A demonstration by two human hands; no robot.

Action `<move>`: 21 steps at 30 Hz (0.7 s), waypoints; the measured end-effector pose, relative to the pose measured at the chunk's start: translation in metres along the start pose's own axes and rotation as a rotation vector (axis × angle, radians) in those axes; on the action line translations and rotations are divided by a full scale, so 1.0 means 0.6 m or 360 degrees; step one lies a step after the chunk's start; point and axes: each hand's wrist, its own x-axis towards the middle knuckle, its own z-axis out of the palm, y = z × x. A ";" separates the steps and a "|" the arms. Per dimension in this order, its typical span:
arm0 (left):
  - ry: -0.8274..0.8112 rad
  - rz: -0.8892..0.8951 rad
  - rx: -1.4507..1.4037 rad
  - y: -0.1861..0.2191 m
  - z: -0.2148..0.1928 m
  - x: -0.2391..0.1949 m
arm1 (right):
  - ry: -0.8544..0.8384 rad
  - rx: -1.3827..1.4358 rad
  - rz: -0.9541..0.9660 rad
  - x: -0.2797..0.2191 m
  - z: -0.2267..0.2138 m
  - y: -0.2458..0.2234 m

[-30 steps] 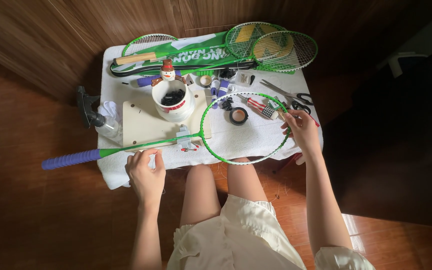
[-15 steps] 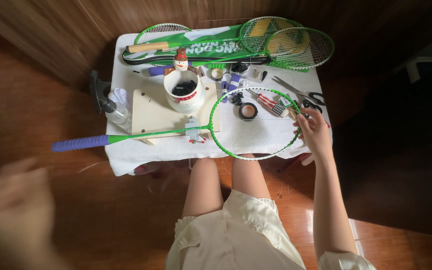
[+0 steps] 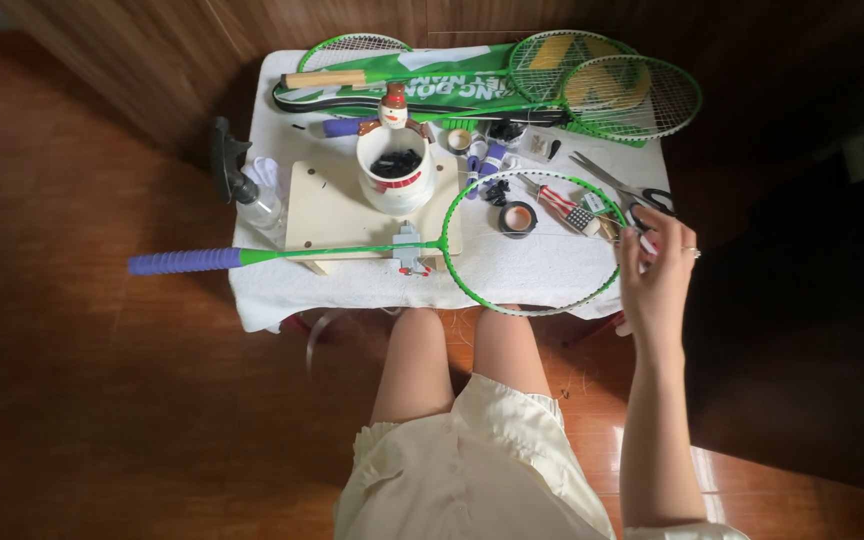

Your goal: The person strings a green badminton racket by hand, threading white string through the grommets and pulling it taut. They repeatedly adjust the string path and tension while working over a small table with tools and other rackets nearby.

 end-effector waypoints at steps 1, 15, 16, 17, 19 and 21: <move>-0.0053 0.0026 0.0034 0.107 0.022 0.034 | -0.0018 0.0075 -0.0047 -0.008 -0.002 -0.024; -0.0035 -0.0239 -0.1872 0.830 0.196 0.298 | -0.0913 0.1297 0.0126 -0.158 0.037 -0.132; -0.0002 -0.0259 -0.1819 0.826 0.194 0.302 | -0.0936 0.1415 0.0220 -0.158 0.036 -0.132; 0.0030 -0.0279 -0.1765 0.821 0.191 0.305 | -0.0958 0.1532 0.0315 -0.158 0.034 -0.132; 0.0047 -0.0264 -0.1725 0.816 0.185 0.310 | -0.0953 0.1453 0.0262 -0.156 0.038 -0.133; 0.0065 -0.0248 -0.1688 0.814 0.180 0.314 | -0.0947 0.1373 0.0210 -0.154 0.040 -0.136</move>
